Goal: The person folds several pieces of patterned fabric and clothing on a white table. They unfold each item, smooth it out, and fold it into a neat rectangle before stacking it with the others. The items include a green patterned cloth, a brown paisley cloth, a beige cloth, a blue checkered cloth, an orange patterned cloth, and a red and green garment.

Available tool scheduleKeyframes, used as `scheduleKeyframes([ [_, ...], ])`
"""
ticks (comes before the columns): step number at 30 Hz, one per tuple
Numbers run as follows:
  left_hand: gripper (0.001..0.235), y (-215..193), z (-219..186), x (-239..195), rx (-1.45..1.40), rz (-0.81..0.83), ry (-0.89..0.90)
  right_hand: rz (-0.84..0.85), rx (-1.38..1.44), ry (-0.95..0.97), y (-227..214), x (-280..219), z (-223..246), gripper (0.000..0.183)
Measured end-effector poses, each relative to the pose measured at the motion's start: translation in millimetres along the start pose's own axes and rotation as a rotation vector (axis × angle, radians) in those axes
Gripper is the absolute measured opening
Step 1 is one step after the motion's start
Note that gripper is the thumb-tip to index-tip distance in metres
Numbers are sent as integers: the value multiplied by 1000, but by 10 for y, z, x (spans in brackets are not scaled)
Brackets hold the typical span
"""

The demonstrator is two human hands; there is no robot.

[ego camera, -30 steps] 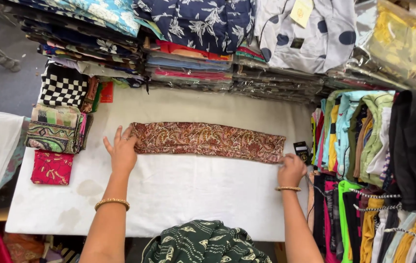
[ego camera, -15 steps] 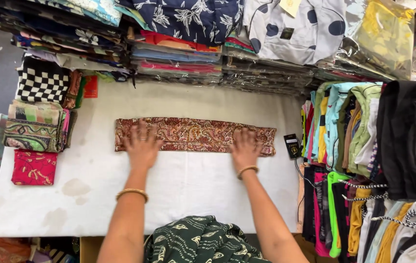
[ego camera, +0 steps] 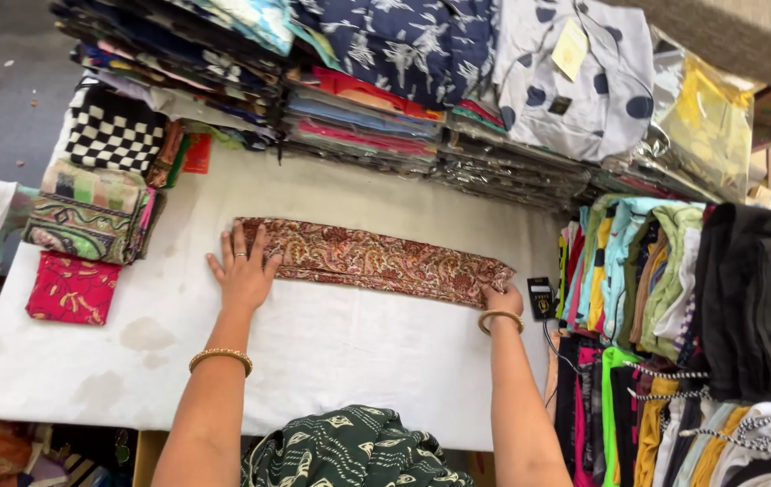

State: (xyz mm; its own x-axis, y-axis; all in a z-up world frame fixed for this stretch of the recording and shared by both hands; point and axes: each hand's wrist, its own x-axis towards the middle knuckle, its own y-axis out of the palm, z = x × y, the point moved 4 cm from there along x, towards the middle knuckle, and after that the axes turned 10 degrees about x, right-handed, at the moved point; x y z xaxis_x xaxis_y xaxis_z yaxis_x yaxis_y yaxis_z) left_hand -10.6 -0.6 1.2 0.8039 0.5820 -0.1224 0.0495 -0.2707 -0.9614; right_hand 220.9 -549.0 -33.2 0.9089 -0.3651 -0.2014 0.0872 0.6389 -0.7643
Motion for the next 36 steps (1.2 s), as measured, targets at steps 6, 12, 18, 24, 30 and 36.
scheduleKeyframes([
  [6,54,-306,141,-254,-299,-259,-57,-5,422,-286,-136,-618,1151,35],
  [12,43,-394,441,-532,-608,-348,-29,194,296,-569,859,-2056,2447,31],
  [18,46,-677,460,-676,-768,-112,14,535,289,-692,1846,-2969,2859,33],
  [24,47,-712,724,-570,-676,-119,76,500,439,-403,1503,-2373,2476,32],
  [30,52,-717,345,-344,-243,8,277,154,209,-290,1277,-1660,1566,41],
  [36,61,-519,-117,-240,43,197,483,449,397,-66,1380,-1797,1675,37],
])
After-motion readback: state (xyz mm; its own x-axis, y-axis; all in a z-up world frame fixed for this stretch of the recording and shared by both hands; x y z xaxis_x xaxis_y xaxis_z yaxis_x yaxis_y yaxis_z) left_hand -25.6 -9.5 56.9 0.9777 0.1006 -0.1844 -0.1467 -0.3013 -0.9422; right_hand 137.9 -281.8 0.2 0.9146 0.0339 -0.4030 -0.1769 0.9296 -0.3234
